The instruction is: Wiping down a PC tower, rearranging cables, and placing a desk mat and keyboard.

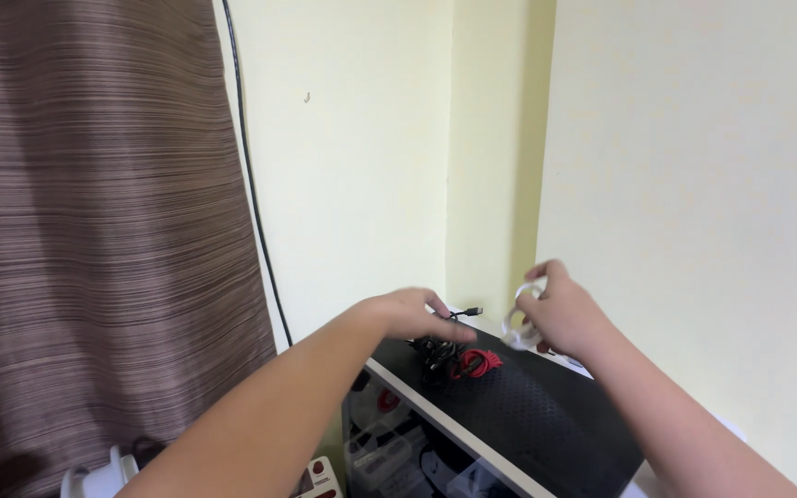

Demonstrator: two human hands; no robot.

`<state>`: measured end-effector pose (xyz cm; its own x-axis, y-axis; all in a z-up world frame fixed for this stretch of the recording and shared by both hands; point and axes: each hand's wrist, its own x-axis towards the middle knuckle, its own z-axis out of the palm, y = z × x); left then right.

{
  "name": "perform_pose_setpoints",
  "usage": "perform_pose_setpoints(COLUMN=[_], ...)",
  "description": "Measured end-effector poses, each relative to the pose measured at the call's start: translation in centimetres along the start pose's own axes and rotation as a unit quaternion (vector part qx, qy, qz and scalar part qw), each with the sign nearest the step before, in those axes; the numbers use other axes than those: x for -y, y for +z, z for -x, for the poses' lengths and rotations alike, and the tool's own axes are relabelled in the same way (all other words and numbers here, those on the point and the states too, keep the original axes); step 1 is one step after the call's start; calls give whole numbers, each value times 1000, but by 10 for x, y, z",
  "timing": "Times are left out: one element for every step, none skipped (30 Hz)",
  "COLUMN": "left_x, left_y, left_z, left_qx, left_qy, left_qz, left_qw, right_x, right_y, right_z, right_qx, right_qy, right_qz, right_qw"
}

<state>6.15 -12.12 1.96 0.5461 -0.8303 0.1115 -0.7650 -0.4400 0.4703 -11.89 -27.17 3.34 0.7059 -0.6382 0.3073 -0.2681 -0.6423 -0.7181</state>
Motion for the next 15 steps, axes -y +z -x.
perform_pose_setpoints(left_x=[-6,-9,-13,-14,-12,-9,-7,0,6,12,20,28,36,40,44], left_y=[-3,0,4,9,9,10,11,11,12,12,14,17,19,21,23], left_z=[10,11,12,15,13,12,10,6,1,-4,-10,-16,-22,-25,-28], left_qx=[37,37,57,77,76,69,62,62,50,37,37,17,-3,-3,-11], left_qy=[-3,-2,-7,-14,-15,-12,-10,-11,-11,-11,-10,-12,-14,-13,-7], left_qz=[-8,-9,-26,-43,-43,-40,-36,-36,-49,-63,-63,-58,-53,-52,-51], left_qw=[999,999,998,996,996,997,997,997,997,997,997,998,998,999,999], right_x=[-4,-7,-10,-13,-10,-6,-2,0,1,3,-1,-7,-13,-16,-20], right_y=[1,2,2,4,3,1,0,2,4,5,11,17,23,26,29], right_z=[-4,-6,-7,-8,-3,2,6,6,7,7,0,-7,-14,-17,-20], right_qx=[17,16,100,186,186,229,270,271,286,301,300,301,302,301,284], right_qy=[13,12,52,90,88,108,128,128,128,127,127,111,94,94,66], right_qz=[8,7,-2,-11,-11,-91,-170,-170,-198,-225,-224,-247,-270,-269,-220], right_qw=[1000,1000,994,978,978,963,939,939,929,918,918,914,910,910,931])
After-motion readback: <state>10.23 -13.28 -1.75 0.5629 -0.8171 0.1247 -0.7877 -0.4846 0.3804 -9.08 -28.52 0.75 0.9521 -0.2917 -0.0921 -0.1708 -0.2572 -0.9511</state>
